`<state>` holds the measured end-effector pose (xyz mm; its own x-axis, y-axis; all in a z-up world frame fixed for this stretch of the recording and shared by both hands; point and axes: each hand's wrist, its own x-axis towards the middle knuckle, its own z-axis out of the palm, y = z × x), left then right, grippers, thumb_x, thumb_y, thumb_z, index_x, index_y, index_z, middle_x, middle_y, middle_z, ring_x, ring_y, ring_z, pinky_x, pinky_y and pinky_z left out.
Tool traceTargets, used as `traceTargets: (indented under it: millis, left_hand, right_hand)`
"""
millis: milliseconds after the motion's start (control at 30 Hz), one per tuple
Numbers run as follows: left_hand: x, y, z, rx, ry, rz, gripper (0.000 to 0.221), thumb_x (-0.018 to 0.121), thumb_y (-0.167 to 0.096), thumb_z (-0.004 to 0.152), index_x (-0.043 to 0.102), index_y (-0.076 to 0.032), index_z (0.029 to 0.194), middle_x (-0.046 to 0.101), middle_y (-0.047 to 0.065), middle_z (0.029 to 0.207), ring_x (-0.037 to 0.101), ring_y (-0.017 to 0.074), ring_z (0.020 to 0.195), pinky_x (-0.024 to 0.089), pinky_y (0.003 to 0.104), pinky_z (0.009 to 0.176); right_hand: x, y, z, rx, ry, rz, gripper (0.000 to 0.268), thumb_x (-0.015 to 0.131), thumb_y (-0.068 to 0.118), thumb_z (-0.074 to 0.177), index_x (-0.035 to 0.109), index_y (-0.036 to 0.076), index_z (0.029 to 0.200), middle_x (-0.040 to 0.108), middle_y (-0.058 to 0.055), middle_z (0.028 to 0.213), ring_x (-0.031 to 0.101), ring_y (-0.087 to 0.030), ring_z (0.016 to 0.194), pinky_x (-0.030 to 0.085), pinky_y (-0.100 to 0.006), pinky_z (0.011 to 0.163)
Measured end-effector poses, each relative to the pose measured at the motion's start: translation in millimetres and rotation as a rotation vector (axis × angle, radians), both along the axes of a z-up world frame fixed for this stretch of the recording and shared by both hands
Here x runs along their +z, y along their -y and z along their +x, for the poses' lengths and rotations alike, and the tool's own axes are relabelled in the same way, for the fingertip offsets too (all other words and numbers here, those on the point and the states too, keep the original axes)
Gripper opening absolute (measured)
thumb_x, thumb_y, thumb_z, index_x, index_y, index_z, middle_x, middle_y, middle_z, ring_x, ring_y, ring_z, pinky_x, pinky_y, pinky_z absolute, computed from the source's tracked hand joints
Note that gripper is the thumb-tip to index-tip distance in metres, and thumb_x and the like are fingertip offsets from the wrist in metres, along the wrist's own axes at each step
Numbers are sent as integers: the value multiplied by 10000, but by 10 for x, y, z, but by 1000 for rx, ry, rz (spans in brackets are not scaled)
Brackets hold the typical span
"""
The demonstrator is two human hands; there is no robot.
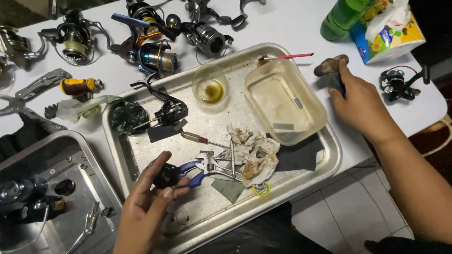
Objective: Repairing a fishing reel by disassembling and reassembling its internal components using hand tools.
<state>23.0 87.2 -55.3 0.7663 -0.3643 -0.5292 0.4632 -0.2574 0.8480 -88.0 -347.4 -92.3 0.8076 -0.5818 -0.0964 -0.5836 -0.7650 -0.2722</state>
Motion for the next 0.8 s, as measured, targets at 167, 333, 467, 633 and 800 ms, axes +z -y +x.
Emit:
traceTargets:
  millis: [167, 333, 467, 633, 800]
  left_hand:
    - [-204, -51, 27, 32, 37, -129, 643, 569, -40, 862, 516, -98, 1500, 586, 65, 1554, 764, 295, 1101, 638, 407, 967]
    - [-169, -83, -3, 54, 40, -151, 631, 565, -47, 870, 521, -81, 1498, 637, 84, 1486, 779, 291, 1096, 644, 407, 979]
    - [-216, -162, -41, -22, 91, -172, 694, 620, -158, 876, 445, -112, 1546, 728, 154, 1324, 800, 236, 1075, 617, 376, 1004]
    - [-285, -157, -57, -5, 137, -238, 699, 605, -114, 883, 397, -71, 1549, 565, 119, 1550, 770, 245, 1083, 610, 375, 987]
    - [-180, -107, -65, 100, 126, -167, 689, 618, -162, 873, 455, -103, 1540, 734, 123, 1333, 793, 237, 1046, 615, 380, 1000]
  right_hand:
    - [-320, 209, 113, 71, 55, -30, 702, 578, 161, 972, 352, -45, 1604, 606, -381, 1262, 558, -577, 1127, 436, -594, 913]
    - [-473, 263, 207, 135, 63, -45, 684, 594, 145, 959, 397, -86, 1571, 605, -378, 1275, 557, -556, 1158, 435, -585, 950]
    - [-457, 235, 248, 126, 15, -115, 703, 584, 191, 970, 420, -71, 1601, 580, -460, 1142, 525, -603, 1119, 425, -596, 945]
    - [-230, 134, 268, 93, -26, -130, 699, 614, 200, 949, 477, -72, 1578, 646, -395, 1199, 590, -552, 1102, 466, -574, 885]
    - [44, -62, 338, 2, -96, -101, 726, 645, 274, 908, 528, 118, 1608, 738, -297, 978, 658, -540, 958, 488, -535, 797]
